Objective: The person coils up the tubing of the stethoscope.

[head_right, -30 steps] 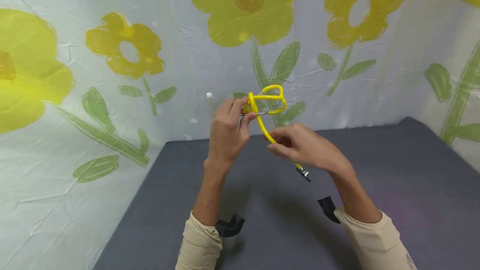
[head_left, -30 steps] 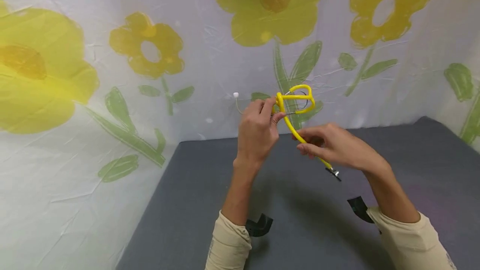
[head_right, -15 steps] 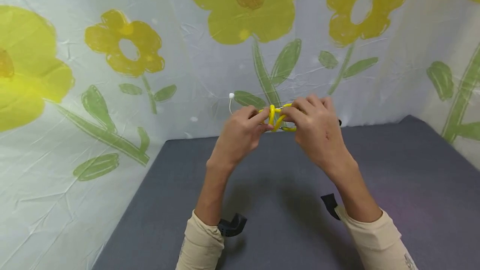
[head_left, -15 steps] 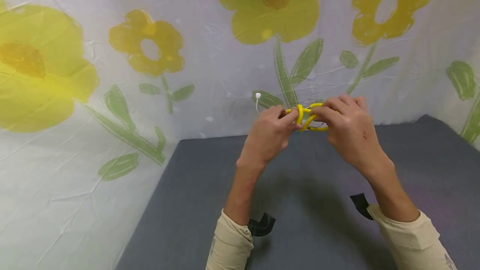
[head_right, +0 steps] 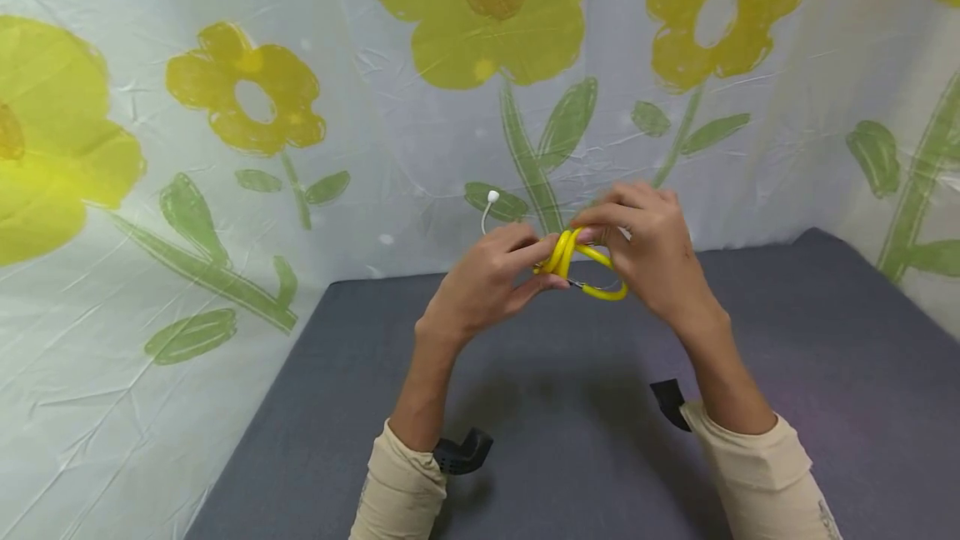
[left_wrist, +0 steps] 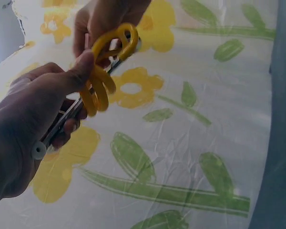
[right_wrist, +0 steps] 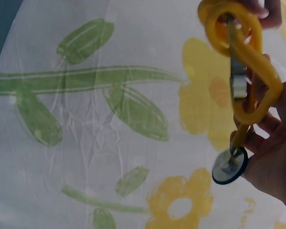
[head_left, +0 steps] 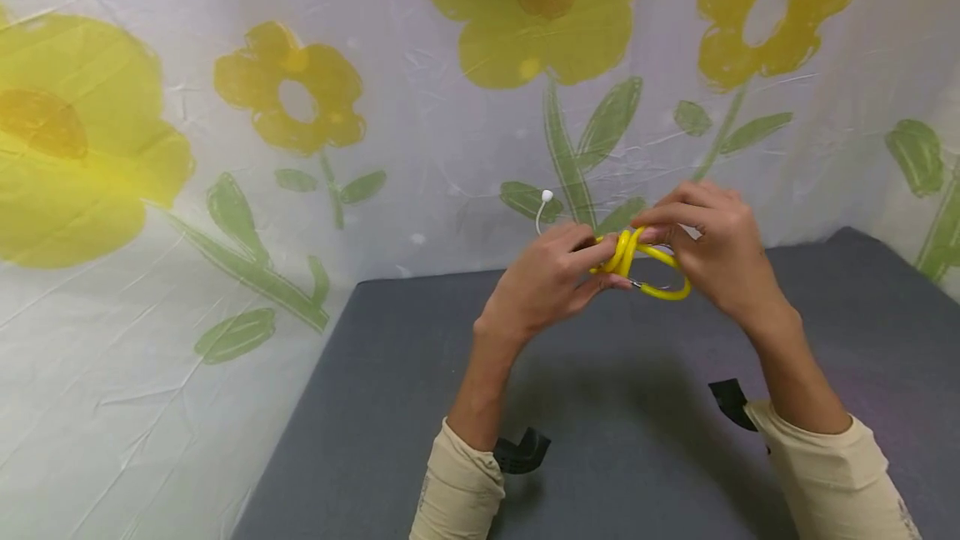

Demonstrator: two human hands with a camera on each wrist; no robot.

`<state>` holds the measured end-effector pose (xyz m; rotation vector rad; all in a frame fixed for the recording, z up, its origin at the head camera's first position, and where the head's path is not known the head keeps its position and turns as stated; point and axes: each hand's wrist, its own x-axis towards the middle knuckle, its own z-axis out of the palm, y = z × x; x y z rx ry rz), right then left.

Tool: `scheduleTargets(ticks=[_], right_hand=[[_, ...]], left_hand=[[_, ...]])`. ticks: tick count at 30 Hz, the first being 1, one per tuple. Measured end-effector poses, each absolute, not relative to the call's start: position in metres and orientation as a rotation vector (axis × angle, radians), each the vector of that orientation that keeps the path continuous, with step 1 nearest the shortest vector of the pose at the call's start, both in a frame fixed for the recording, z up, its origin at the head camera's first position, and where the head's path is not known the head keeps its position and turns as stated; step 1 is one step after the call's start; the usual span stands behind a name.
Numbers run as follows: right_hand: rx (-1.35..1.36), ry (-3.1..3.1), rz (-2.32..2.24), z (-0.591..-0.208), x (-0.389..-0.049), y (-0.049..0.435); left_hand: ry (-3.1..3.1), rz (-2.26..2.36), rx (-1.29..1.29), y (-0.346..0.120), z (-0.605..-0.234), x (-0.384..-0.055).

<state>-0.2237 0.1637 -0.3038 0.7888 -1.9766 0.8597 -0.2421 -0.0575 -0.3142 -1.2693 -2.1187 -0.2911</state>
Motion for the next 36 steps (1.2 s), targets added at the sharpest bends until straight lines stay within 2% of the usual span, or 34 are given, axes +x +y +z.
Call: scheduleTargets(ticks=[18, 21, 27, 31, 36], right_hand=[[0.541, -1.931, 0.937, -0.302, -0.221, 0.164], [0.565, -1.937, 0.964, -0.303, -0.224, 0.166], [0.838, -1.93, 1.314, -0.312, -0.237, 0.188], [0.822, -2.007, 1.49, -0.318, -0.245, 0.196], [0.846, -2.187, 1.459, -0.324, -0.252, 0.198]], left_hand=[[-2.18, -0.368, -1.344, -0.057, -0.312, -0.24], [-2.177, -0.382, -1.343, -0.056, -0.311, -0.241], [-2.173, -0.444, -1.396, -0.058, -0.312, -0.243], [-2.151, -0.517, -1.441, -0.059, -0.312, -0.244], [-2.129, -0.679, -1.465, -0.066, -0.313, -0.247]])
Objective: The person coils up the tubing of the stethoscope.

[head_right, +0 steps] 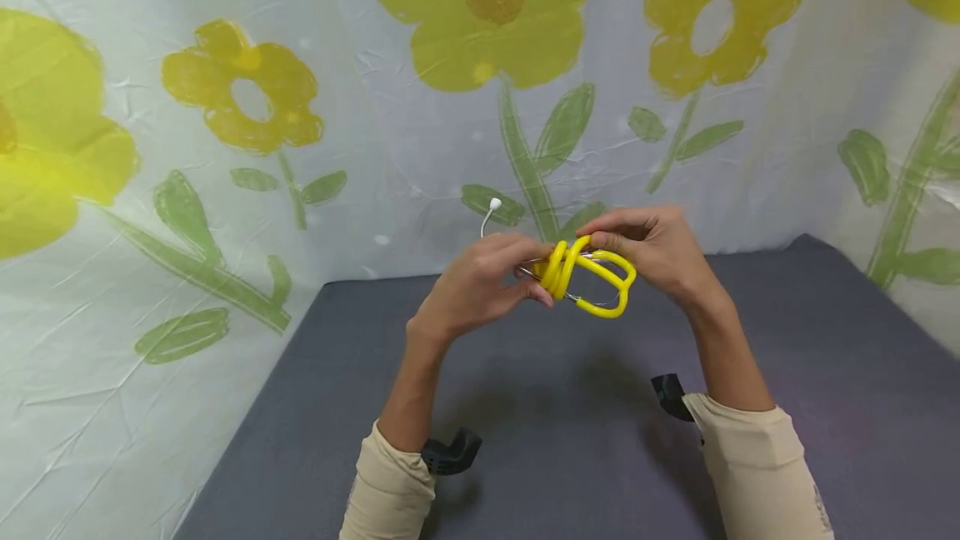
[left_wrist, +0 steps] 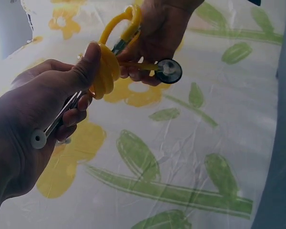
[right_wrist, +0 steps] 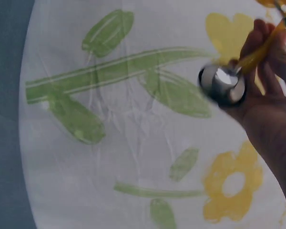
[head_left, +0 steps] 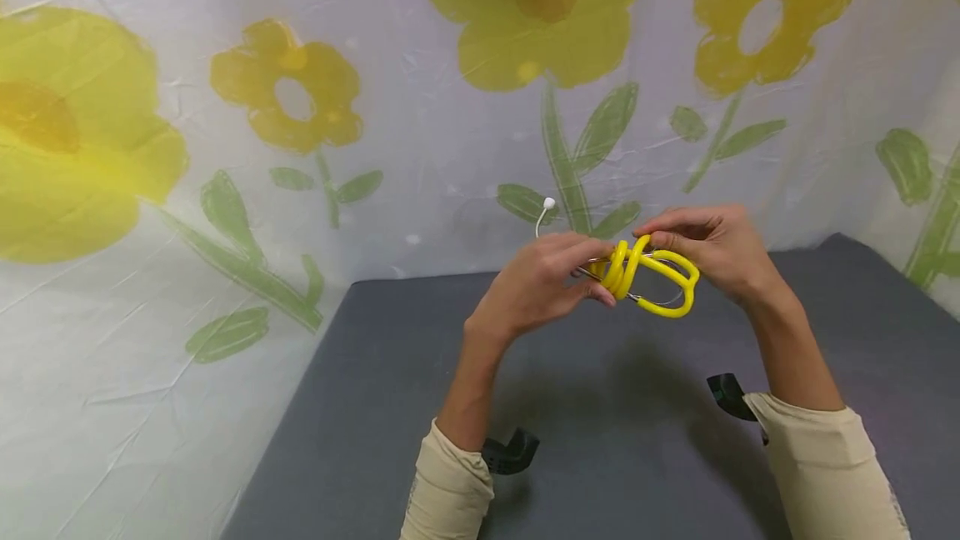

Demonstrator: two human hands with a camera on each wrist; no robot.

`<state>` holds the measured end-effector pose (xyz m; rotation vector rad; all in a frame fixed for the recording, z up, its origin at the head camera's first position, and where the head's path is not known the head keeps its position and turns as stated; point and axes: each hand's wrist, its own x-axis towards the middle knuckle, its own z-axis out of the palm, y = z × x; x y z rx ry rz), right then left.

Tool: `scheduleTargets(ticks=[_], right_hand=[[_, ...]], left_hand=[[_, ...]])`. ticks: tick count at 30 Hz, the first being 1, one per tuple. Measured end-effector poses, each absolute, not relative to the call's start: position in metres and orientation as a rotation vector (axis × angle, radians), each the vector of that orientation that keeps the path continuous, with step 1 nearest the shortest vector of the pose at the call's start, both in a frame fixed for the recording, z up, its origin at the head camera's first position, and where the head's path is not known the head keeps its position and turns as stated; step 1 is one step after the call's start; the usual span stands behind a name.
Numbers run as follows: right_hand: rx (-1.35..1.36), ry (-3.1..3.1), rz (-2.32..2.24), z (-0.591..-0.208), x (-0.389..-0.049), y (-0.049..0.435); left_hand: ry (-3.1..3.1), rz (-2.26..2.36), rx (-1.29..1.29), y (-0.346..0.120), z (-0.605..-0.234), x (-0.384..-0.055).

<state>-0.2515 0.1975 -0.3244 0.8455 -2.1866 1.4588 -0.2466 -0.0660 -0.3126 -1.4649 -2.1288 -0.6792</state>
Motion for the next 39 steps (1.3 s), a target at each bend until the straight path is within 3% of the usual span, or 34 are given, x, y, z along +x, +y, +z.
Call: scheduleTargets(ticks=[7, 17, 31, 39], right_hand=[[0.829, -2.204, 1.398, -0.33, -0.25, 0.179], [0.681, -2.236, 1.696, -0.329, -0.238, 0.143], [0.603, -2.092, 2.023, -0.315, -0.225, 0.124], [0.838, -2.014, 2.168, -0.306, -0.209, 0.132]], left_hand=[[-2.064, -0.938, -1.383, -0.076, -0.311, -0.245], [-2.012, -1.074, -1.063, -0.074, -0.319, -0.252], [-1.995, -0.794, -0.684, -0.066, -0.315, -0.25], [-1.999, -0.605, -0.643, -0.065, -0.311, -0.246]])
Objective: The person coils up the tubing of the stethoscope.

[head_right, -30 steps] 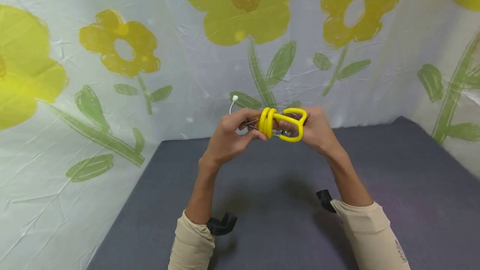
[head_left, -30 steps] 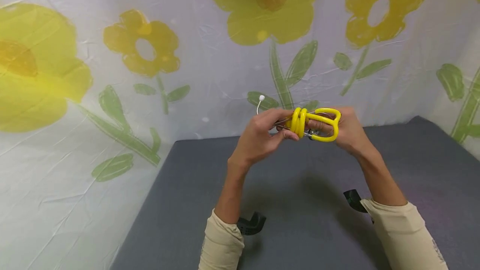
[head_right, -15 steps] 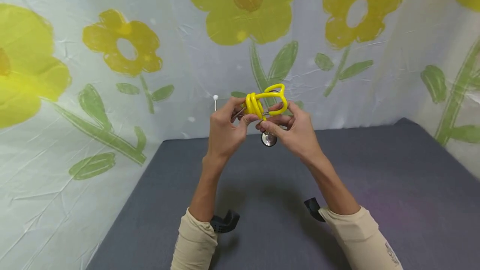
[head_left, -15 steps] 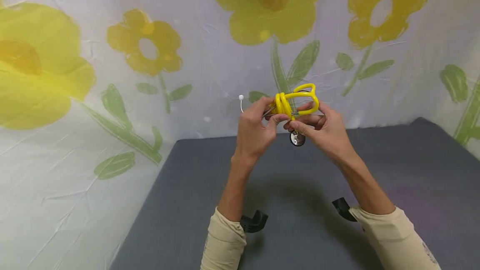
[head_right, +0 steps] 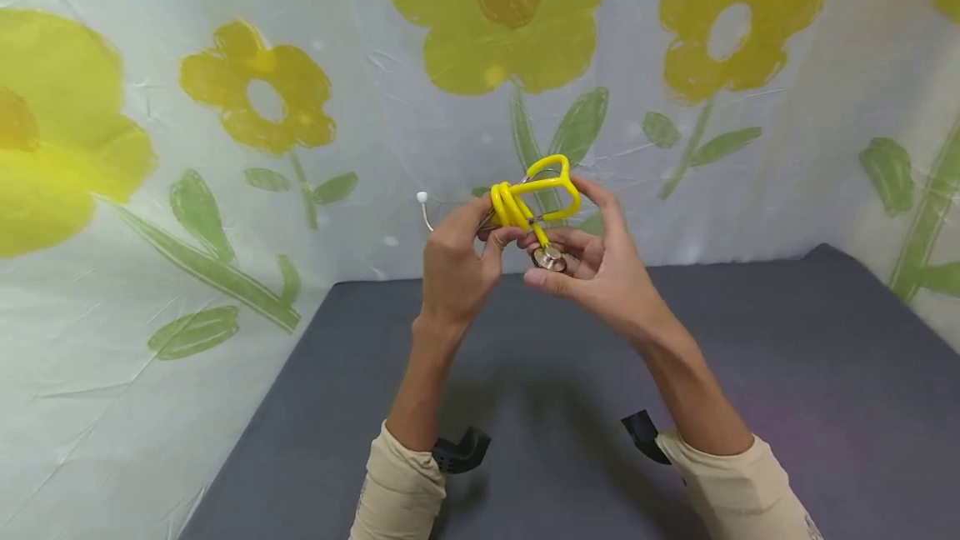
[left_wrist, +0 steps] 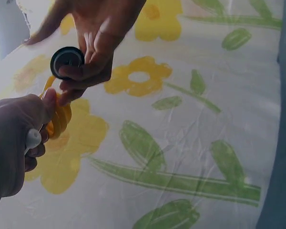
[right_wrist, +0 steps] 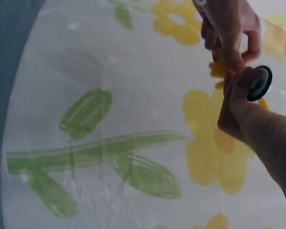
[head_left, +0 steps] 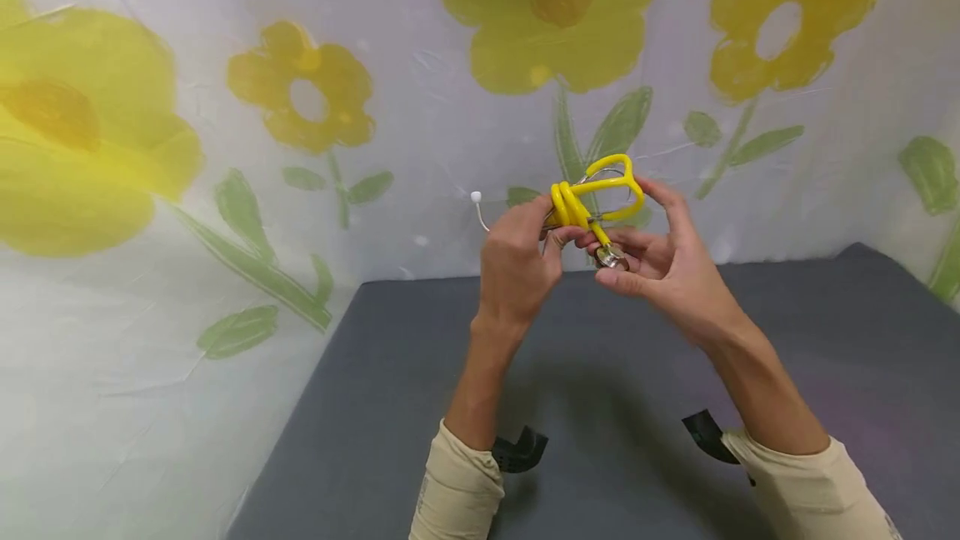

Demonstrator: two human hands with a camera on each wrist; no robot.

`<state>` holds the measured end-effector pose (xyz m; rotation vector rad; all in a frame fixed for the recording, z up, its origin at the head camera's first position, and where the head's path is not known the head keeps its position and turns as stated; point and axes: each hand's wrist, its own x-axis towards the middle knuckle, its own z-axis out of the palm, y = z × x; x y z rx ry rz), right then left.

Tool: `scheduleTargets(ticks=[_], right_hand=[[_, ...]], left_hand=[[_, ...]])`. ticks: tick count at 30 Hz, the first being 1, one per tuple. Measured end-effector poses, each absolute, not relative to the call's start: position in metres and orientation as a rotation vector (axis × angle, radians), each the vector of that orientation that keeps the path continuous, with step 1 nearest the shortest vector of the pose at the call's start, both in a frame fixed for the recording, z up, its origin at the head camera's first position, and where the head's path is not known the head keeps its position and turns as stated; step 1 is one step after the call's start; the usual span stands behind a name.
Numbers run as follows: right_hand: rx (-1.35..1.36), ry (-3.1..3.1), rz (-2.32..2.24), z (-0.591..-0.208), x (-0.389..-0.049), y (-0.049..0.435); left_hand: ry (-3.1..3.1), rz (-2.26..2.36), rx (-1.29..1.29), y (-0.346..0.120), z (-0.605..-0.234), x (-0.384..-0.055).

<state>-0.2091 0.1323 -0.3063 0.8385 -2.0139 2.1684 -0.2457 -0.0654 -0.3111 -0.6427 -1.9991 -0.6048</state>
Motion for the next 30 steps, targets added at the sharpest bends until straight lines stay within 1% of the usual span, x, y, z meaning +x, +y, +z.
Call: scheduleTargets(ticks=[4, 7, 10, 13, 15, 18, 22, 26, 30], right_hand=[[0.959, -2.012, 2.084, -0.3, -0.203, 0.141], [0.931, -1.971, 2.015, -0.296, -0.201, 0.145], [0.806, -1.968, 1.977, -0.294, -0.202, 0.147], [0.62, -2.046, 1.936, -0.295, -0.204, 0.146], [0.514, -2.127, 1.868, -0.296, -0.207, 0.145], [0.422, -2.269, 1.717, -0.301, -0.213, 0.149], [0.461, -2.321, 1.632, -0.307, -0.224, 0.155], [0.497, -2.167, 1.643, -0.317, -0.235, 0.154], [0.495, -1.99, 1.593, -0.325, -0.239, 0.146]], left_hand=[[-1.997, -0.56, -0.655, -0.065, -0.307, -0.238], [-1.986, -0.532, -0.703, -0.065, -0.306, -0.235], [-1.964, -0.495, -0.757, -0.065, -0.306, -0.236], [-1.93, -0.412, -0.799, -0.065, -0.308, -0.239], [-1.901, -0.364, -0.809, -0.065, -0.31, -0.241], [-1.863, -0.319, -0.804, -0.06, -0.313, -0.242], [-1.853, -0.222, -0.796, -0.052, -0.314, -0.241], [-1.892, -0.083, -0.824, -0.044, -0.314, -0.238], [-1.957, -0.196, -0.847, -0.044, -0.315, -0.238]])
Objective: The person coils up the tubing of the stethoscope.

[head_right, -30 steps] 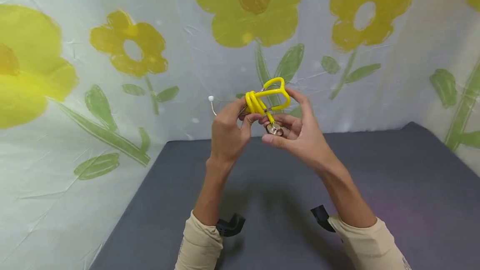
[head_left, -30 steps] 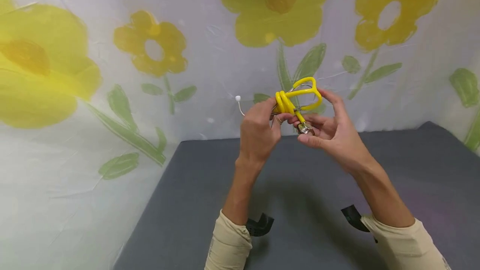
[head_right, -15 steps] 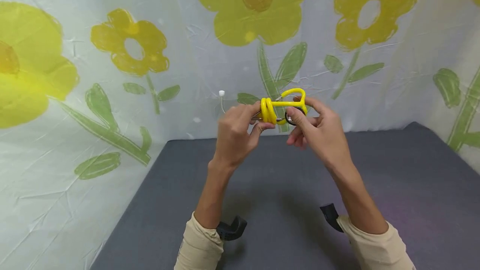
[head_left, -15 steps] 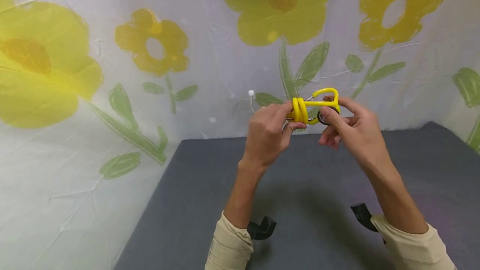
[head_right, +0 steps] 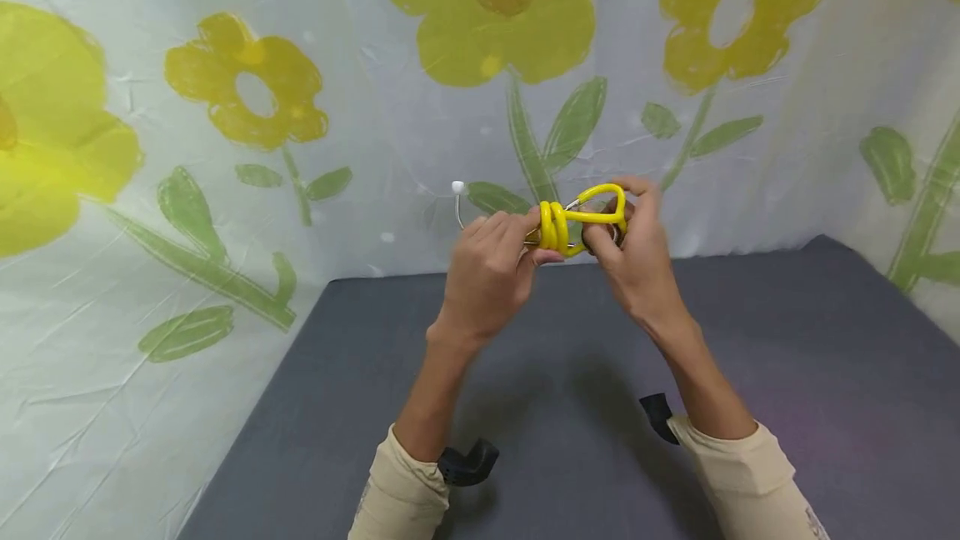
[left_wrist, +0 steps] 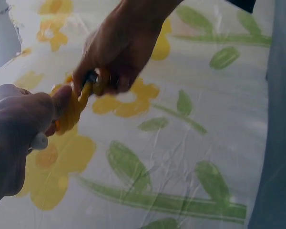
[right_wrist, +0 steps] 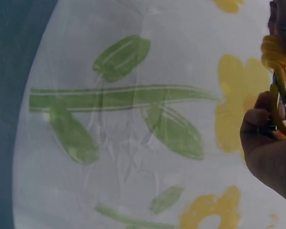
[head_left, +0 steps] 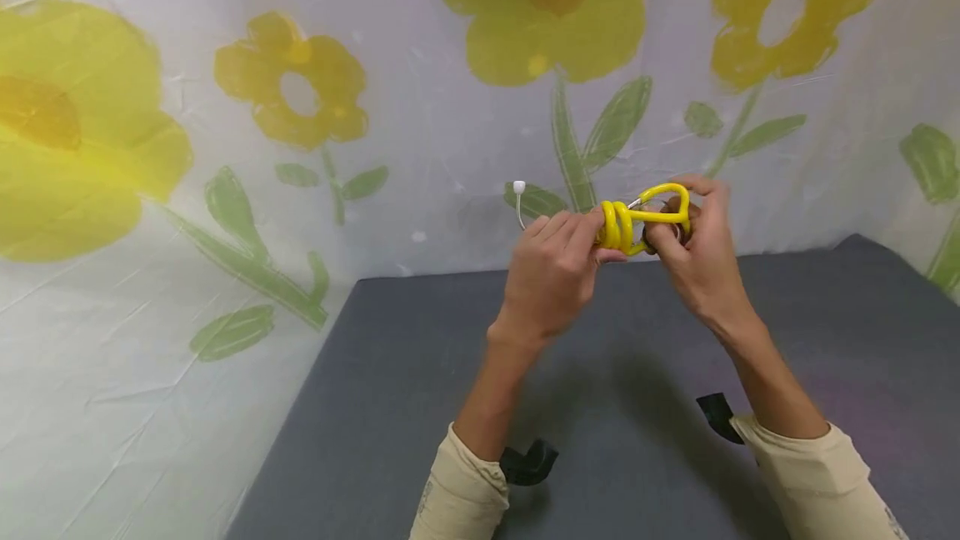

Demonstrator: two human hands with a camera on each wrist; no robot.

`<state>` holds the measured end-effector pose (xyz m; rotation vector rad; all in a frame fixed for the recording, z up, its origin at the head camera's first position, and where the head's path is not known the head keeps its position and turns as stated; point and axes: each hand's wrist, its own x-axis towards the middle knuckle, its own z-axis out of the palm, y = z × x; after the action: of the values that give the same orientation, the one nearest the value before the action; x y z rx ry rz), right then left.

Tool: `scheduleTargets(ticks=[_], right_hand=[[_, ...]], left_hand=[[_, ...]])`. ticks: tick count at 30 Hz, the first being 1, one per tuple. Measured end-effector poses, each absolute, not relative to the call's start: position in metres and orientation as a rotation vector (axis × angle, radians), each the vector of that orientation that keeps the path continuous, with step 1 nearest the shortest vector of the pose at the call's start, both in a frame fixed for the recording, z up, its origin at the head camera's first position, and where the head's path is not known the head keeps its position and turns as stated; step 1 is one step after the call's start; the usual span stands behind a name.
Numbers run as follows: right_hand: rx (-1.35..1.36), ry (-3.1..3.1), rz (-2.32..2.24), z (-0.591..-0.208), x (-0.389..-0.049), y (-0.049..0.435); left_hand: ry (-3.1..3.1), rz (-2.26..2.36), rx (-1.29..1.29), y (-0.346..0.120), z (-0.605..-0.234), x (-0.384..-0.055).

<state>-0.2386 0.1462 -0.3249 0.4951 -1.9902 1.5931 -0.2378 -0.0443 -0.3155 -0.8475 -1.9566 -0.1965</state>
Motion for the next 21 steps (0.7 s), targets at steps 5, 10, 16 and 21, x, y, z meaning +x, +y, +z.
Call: scheduleTargets(ticks=[5, 10, 16, 21], right_hand=[[0.476, -1.793, 1.525, -0.324, -0.232, 0.139], [0.476, -1.59, 1.366, -0.322, -0.231, 0.134], [0.451, -1.416, 1.066, -0.327, -0.238, 0.135], [0.541, -1.42, 0.99, -0.326, -0.239, 0.141]], left_hand=[[-1.956, -0.351, -0.886, -0.048, -0.314, -0.238], [-1.944, -0.402, -0.884, -0.046, -0.313, -0.237], [-1.983, -0.429, -0.845, -0.043, -0.315, -0.233], [-1.995, -0.461, -0.839, -0.043, -0.313, -0.232]])
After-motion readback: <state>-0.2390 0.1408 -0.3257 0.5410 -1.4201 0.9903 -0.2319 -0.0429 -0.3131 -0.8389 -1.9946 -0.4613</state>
